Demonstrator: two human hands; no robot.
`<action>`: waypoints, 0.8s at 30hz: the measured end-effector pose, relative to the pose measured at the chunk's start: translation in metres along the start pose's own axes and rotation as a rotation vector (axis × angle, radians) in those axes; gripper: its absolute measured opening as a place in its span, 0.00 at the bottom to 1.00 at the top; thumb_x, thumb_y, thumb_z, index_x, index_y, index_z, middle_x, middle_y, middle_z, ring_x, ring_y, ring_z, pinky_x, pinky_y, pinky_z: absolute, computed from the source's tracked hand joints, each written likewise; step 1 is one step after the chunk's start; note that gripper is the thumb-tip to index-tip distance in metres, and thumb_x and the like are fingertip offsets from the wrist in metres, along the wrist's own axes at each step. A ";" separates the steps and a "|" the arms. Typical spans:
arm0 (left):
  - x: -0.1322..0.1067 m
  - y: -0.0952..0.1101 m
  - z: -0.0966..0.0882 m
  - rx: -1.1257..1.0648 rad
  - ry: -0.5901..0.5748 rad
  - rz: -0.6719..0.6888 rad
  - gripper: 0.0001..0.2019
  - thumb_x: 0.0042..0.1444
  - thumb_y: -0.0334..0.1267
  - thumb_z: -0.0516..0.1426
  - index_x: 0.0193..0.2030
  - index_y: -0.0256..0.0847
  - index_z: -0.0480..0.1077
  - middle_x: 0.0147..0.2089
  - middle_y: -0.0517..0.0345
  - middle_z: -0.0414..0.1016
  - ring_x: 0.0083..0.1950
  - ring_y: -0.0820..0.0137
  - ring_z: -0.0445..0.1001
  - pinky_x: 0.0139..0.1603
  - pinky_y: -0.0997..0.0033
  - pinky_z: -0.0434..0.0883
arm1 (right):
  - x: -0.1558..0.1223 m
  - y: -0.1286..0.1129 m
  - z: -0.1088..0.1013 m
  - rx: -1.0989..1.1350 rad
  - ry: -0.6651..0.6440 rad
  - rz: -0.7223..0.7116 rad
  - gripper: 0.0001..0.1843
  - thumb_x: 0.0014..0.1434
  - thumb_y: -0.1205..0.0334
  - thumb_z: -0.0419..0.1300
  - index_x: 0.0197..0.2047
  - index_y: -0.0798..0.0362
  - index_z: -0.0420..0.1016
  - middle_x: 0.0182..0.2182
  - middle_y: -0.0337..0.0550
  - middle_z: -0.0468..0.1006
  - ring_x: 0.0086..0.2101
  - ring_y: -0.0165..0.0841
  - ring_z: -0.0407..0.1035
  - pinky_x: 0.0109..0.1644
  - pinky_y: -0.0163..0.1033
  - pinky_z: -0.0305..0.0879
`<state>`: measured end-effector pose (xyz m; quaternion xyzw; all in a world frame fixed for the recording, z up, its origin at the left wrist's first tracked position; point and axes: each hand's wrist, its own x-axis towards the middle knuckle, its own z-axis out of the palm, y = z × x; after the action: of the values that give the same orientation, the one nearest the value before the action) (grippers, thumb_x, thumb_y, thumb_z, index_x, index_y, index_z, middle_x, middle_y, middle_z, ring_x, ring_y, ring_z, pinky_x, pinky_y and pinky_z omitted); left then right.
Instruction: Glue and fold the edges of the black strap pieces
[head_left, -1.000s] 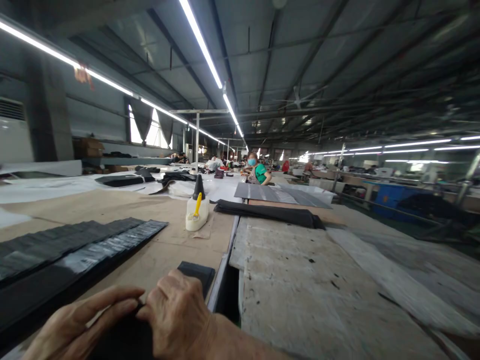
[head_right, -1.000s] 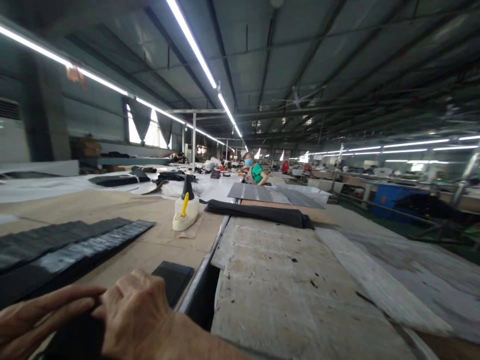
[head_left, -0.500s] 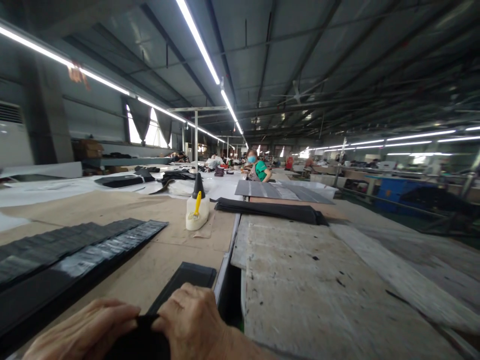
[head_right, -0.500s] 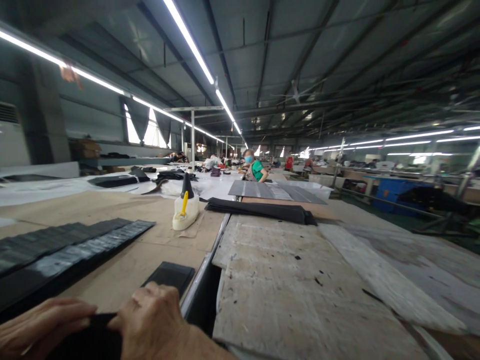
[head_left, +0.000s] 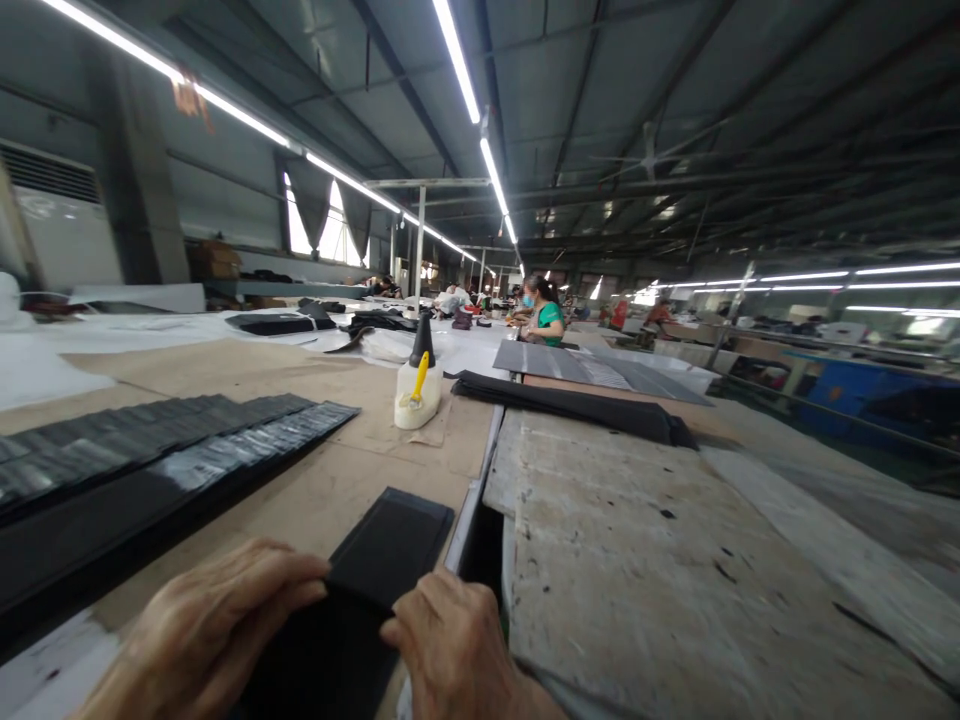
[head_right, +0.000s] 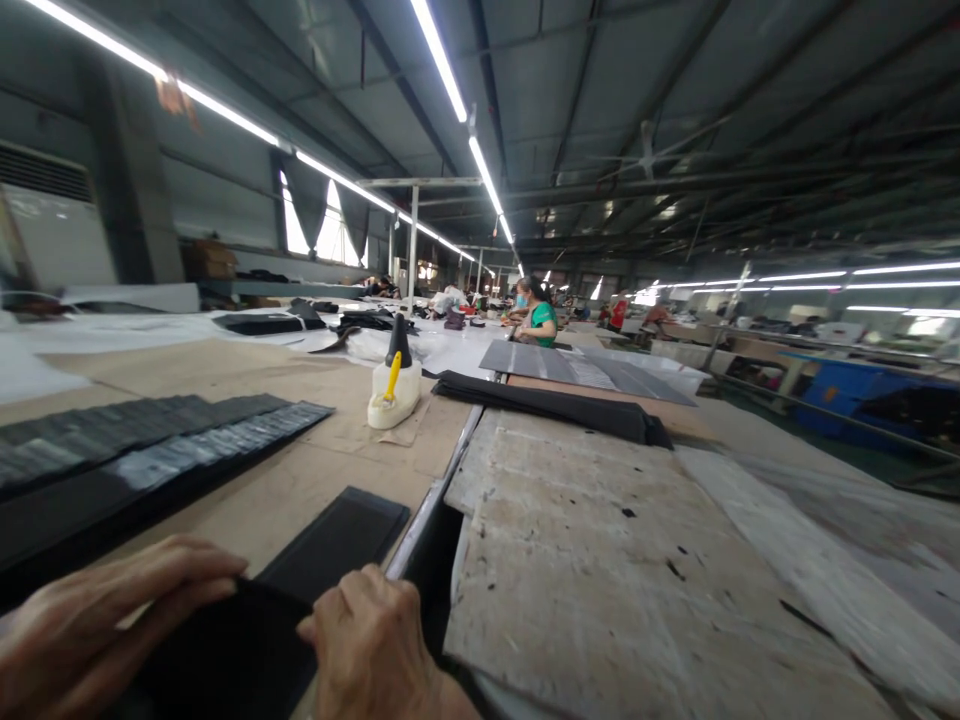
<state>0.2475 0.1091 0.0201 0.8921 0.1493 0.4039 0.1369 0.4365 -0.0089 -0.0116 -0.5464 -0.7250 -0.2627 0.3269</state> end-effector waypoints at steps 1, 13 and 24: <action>0.002 0.002 -0.002 -0.018 -0.017 -0.023 0.08 0.56 0.47 0.54 0.40 0.52 0.70 0.33 0.68 0.75 0.33 0.74 0.75 0.33 0.85 0.69 | 0.000 -0.001 0.000 0.008 0.002 0.011 0.12 0.59 0.68 0.46 0.24 0.53 0.59 0.21 0.39 0.66 0.23 0.31 0.61 0.24 0.39 0.44; 0.008 0.012 -0.009 -0.004 -0.032 -0.237 0.09 0.58 0.40 0.52 0.34 0.40 0.72 0.23 0.66 0.72 0.23 0.79 0.67 0.26 0.81 0.60 | 0.007 0.002 -0.001 0.124 -0.054 0.000 0.16 0.63 0.67 0.45 0.24 0.54 0.60 0.19 0.38 0.62 0.22 0.27 0.58 0.26 0.34 0.51; 0.000 -0.017 0.008 0.053 -0.080 -0.445 0.23 0.54 0.46 0.52 0.57 0.45 0.60 0.49 0.54 0.72 0.48 0.64 0.71 0.47 0.63 0.69 | 0.013 -0.003 0.020 -0.075 -0.264 0.434 0.03 0.56 0.68 0.56 0.35 0.55 0.70 0.34 0.45 0.72 0.36 0.37 0.65 0.37 0.39 0.61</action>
<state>0.2505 0.1238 0.0090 0.8559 0.3473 0.3238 0.2049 0.4276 0.0134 -0.0144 -0.7304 -0.6169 -0.1395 0.2578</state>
